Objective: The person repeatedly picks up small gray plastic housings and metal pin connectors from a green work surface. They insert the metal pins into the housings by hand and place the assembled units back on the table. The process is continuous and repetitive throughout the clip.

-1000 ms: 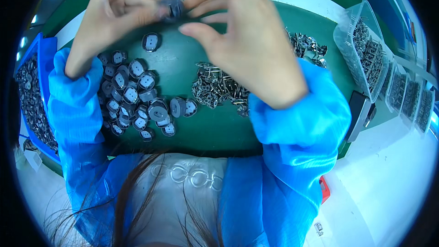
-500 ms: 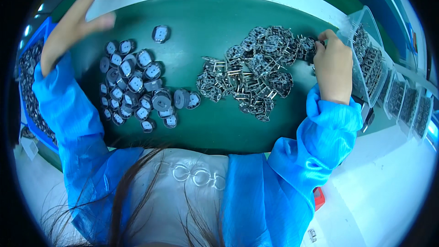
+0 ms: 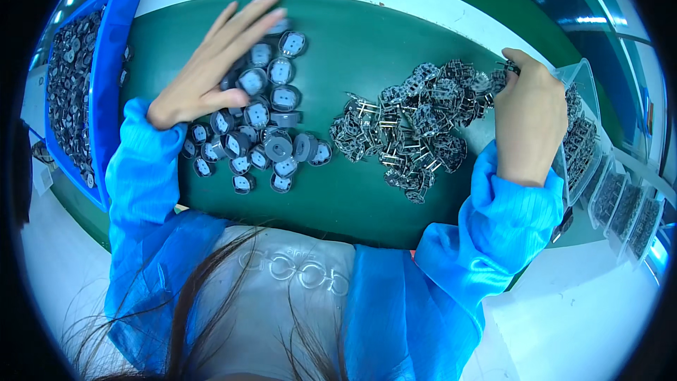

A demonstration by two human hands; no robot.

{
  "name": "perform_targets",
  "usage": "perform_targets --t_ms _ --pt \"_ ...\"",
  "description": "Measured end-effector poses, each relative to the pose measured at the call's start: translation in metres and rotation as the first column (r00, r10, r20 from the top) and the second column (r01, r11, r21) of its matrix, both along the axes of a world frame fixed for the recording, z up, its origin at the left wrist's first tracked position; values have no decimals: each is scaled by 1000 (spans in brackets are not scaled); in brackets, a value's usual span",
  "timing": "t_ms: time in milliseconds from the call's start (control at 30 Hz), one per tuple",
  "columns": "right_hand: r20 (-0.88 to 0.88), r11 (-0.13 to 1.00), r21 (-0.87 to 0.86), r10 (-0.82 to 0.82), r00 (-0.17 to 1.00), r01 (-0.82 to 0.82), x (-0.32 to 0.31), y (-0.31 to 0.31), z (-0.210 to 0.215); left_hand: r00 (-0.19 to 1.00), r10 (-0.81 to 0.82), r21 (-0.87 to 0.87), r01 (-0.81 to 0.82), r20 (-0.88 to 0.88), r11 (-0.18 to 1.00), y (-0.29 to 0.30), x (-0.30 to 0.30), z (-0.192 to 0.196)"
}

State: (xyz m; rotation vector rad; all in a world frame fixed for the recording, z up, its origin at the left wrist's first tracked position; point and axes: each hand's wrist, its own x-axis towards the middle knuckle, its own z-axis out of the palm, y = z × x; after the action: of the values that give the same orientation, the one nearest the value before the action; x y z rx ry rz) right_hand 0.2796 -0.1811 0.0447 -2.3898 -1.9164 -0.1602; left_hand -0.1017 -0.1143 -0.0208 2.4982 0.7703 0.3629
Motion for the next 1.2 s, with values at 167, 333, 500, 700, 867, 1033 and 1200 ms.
perform_targets --t_ms 167,333,500,700,867,1033,1200 --pt "-184 981 124 172 968 -150 9 9 0 974 -224 39 223 39 974 25 66 -13" --pt "-396 995 48 97 913 -85 -11 11 16 929 -319 -15 327 190 945 36 121 -14" --pt "-485 974 94 224 845 -205 -7 15 19 904 -389 -191 419 176 888 66 164 6" --pt "-672 973 86 214 709 -212 -13 19 19 896 -439 -202 441 58 874 82 178 27" --pt "-737 970 170 241 631 -171 -18 30 10 908 -420 -214 411 4 886 72 182 28" --pt "-857 977 213 192 479 -11 -20 34 16 889 -418 -12 427 186 904 69 177 5" --pt "-843 970 238 229 486 -45 -17 34 16 852 -473 -79 500 227 863 75 182 -1"
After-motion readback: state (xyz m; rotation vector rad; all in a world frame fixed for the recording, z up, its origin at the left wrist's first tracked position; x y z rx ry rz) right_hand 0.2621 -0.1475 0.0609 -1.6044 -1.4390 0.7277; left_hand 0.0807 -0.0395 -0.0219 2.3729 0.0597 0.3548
